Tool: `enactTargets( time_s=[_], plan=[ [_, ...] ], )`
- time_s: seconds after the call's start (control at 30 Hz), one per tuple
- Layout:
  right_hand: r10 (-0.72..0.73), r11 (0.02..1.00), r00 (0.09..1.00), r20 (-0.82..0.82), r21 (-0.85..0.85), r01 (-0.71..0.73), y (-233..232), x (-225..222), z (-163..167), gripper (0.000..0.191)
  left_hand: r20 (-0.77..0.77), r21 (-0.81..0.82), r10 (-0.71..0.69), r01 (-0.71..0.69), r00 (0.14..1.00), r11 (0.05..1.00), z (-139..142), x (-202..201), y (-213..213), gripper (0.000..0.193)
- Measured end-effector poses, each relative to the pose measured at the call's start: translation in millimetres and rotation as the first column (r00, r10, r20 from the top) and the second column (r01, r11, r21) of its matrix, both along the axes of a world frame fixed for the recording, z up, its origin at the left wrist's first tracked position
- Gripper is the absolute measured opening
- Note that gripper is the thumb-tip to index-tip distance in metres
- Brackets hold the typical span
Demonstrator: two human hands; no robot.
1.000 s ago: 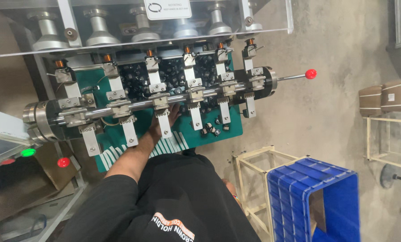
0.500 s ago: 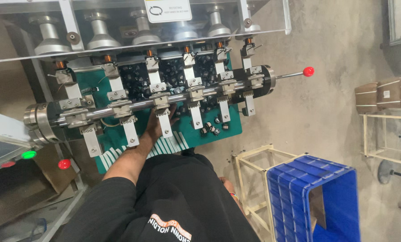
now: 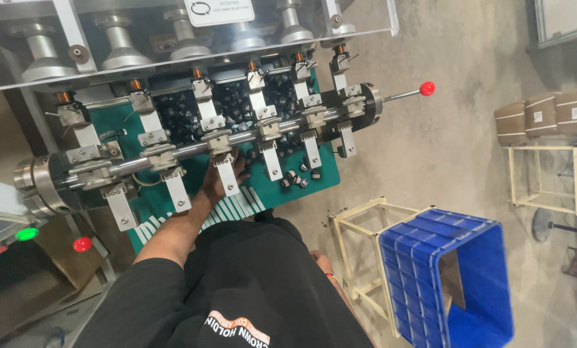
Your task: The person stands at a multi-station benchtop winding machine, placing small black bobbin-like components into the machine's stations, pulling the red-handled lever to cycle the machine, and removing processed parts. They retrieve more components from a blue bin, wipe their hands with a black cloth, and continue loading and cycling parts.
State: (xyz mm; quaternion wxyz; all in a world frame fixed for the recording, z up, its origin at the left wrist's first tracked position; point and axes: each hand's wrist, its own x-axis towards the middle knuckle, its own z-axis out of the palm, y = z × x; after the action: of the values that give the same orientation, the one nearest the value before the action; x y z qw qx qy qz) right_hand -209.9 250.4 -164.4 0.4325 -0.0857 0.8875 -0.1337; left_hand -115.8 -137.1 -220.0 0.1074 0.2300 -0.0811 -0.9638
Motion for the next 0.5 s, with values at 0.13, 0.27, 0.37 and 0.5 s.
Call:
enactTargets(
  time_s=[0.13, 0.27, 0.37, 0.5],
  plan=[
    [0.014, 0.996, 1.0, 0.013, 0.087, -0.016, -3, 2, 2, 0.037, 0.091, -0.656, -0.232, 0.233, 0.969, 0.717, 10, 2, 4, 0.055],
    [0.055, 0.996, 0.998, -0.007, 0.07, -0.054, -7, 2, 4, 0.035, 0.031, -0.216, -0.021, 0.027, 0.999, 0.976, 11, 1, 6, 0.053],
    [0.037, 0.999, 0.999, 0.01, -0.005, -0.037, -7, 5, 5, 0.034, 0.035, -0.114, 0.026, -0.022, 0.999, 0.993, 5, -2, 4, 0.051],
    [0.076, 0.997, 0.996, -0.043, 0.009, -0.076, -8, 9, 10, 0.033, 0.045, -0.099, 0.053, -0.048, 0.998, 0.994, 3, -4, 0, 0.05]
  ],
)
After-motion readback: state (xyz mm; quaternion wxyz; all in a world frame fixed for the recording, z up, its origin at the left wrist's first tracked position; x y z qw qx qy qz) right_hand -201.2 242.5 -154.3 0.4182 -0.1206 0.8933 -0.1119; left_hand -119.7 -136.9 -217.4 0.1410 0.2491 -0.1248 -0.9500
